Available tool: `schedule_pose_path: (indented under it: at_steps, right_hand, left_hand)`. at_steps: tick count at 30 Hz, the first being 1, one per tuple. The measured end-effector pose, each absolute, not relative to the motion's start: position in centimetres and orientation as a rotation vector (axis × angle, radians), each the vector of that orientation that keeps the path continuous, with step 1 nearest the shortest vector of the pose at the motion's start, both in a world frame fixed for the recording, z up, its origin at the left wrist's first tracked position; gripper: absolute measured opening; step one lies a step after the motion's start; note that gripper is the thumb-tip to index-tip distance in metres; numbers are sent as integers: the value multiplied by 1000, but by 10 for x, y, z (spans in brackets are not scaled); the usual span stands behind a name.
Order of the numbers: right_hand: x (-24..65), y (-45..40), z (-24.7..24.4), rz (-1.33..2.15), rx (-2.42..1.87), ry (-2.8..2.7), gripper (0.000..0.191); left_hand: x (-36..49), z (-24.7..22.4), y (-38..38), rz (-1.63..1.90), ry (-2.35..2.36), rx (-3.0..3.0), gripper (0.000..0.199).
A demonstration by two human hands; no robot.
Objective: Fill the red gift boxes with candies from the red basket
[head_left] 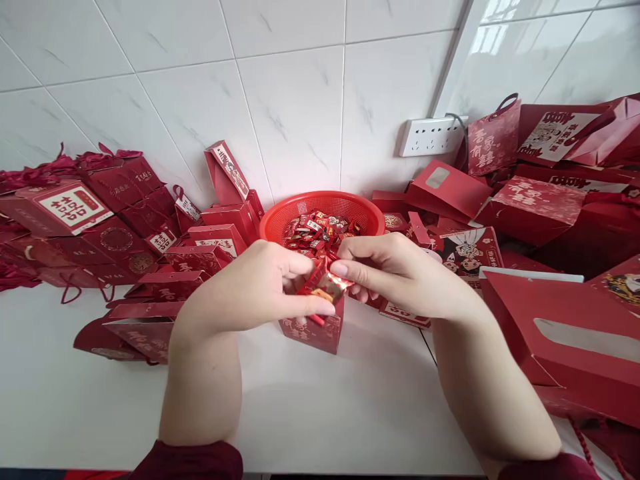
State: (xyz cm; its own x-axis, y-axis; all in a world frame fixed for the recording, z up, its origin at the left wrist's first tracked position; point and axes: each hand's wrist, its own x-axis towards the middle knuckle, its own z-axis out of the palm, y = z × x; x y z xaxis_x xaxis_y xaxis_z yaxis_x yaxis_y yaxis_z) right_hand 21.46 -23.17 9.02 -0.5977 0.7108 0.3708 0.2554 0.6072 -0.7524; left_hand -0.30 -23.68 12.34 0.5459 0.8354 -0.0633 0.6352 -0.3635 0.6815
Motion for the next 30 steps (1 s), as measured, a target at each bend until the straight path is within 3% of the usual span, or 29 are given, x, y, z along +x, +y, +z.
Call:
schedule_pose_path:
  at_steps: [3, 11, 18, 21, 24, 30]
  right_hand:
    - [217, -234, 92, 752, -702, -2279, 33]
    - [214, -236, 89, 384, -628, -2399, 28]
    - [209, -232, 83, 45, -926, -2176, 27]
    - [206, -228, 78, -125, -1015, -2004, 24]
    - [202, -227, 76, -140, -1049, -2039, 23]
    - [195, -231, 76, -73, -980, -2175, 29]
  left_hand:
    - [-6, 124, -232, 165, 1034, 2165, 32]
    - [-2, 117, -216, 213, 874, 2141, 24]
    - [-10, 119, -212, 344, 1153, 2353, 41]
    - [-18, 119, -206, 328, 1222, 2475, 36]
    - [-22, 117, -201, 131, 1217, 2505, 29]
    - [-21, 108, -195, -28, 1400, 2317, 38]
